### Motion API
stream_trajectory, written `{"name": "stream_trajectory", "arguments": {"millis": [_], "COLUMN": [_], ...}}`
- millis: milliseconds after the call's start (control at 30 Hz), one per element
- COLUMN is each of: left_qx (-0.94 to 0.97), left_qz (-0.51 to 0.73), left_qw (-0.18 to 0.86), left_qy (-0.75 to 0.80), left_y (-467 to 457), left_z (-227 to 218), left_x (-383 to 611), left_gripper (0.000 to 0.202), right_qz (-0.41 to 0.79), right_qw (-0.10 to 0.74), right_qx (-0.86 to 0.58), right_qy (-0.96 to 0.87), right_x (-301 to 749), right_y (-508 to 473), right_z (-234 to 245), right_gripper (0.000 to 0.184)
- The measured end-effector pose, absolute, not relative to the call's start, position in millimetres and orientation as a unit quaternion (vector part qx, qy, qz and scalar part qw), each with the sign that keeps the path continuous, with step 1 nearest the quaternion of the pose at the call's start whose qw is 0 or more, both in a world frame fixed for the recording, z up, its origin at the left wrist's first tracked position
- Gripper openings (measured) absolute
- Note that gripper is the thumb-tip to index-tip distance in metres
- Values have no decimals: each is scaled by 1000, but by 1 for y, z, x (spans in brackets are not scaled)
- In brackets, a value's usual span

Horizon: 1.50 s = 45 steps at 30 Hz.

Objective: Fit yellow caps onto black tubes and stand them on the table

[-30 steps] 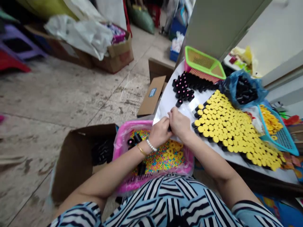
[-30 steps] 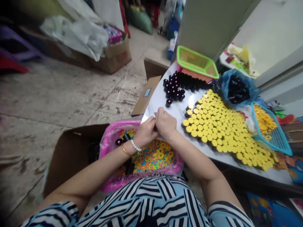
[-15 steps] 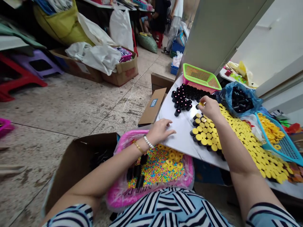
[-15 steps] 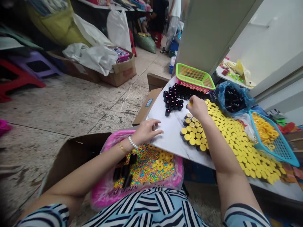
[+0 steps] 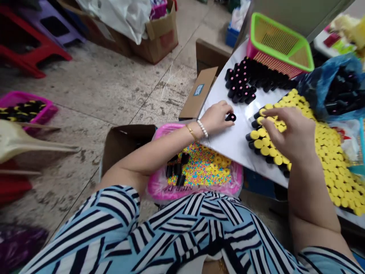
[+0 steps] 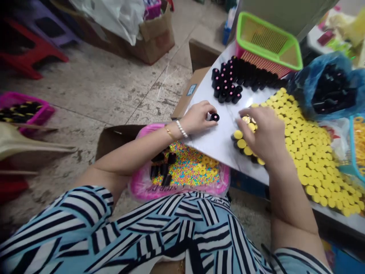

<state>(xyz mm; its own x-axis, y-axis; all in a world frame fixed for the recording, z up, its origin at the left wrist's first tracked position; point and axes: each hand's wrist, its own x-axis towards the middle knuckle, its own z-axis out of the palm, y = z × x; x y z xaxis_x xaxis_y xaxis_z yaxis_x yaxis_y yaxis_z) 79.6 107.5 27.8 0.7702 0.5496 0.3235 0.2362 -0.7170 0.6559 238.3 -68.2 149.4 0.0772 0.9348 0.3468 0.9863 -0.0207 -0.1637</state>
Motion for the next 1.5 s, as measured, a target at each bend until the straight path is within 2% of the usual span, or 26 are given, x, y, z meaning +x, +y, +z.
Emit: {"name": "stream_trajectory", "arguments": {"millis": [33,67,100,167,233,333,400,500,567,700,767,900,1000,1100,1167,1333,1400,1500], "left_qx": [892,893,891,883,876,896,938,983,990,985,970,913,907,927,939,953,948,933], "left_qz": [256,255,257,266,276,256,193,63,12,-31,-34,-15,-6,-7,-6,-58,-63,-33], "left_qw": [314,325,336,355,365,333,262,138,106,152,223,375,375,328,292,230,232,279], "left_qy": [199,179,164,150,153,145,121,102,91,70,88,162,188,182,180,187,206,224], "left_y": [100,93,87,76,67,47,29,-1,-19,-34,-30,-13,-5,-6,-10,-20,-21,-20], "left_z": [25,23,23,24,26,20,5,-29,-49,-63,-59,-49,-42,-32,-26,-25,-29,-32], "left_x": [70,59,48,24,-3,-44,-67,-81,-79,-67,-65,-72,-79,-87,-91,-98,-100,-101], "left_gripper": [29,29,29,29,28,32,28,11,11,12,10,28,32,32,33,30,30,36], "right_qz": [-19,87,200,299,300,305,311,263,218,195,199,193,201,218,221,231,235,291], "right_qw": [216,212,167,85,48,71,78,24,-9,-18,-25,-87,-131,-153,-138,-27,15,141], "right_qx": [-677,-642,-593,-547,-587,-618,-612,-617,-625,-628,-638,-689,-699,-681,-673,-688,-706,-682], "right_qy": [-703,-732,-762,-777,-750,-721,-723,-741,-750,-754,-743,-694,-674,-682,-693,-687,-667,-656], "right_x": [218,199,183,160,150,150,152,152,150,147,147,143,134,129,131,143,147,151], "right_y": [-87,-104,-119,-141,-154,-158,-156,-145,-135,-123,-125,-134,-137,-136,-135,-143,-147,-153], "right_z": [140,126,108,65,25,-11,-18,-13,-9,-6,-9,-21,-27,-24,-20,-19,-22,-24], "right_gripper": [23,23,22,17,17,20,21,22,25,29,30,34,40,29,26,41,42,34]}}
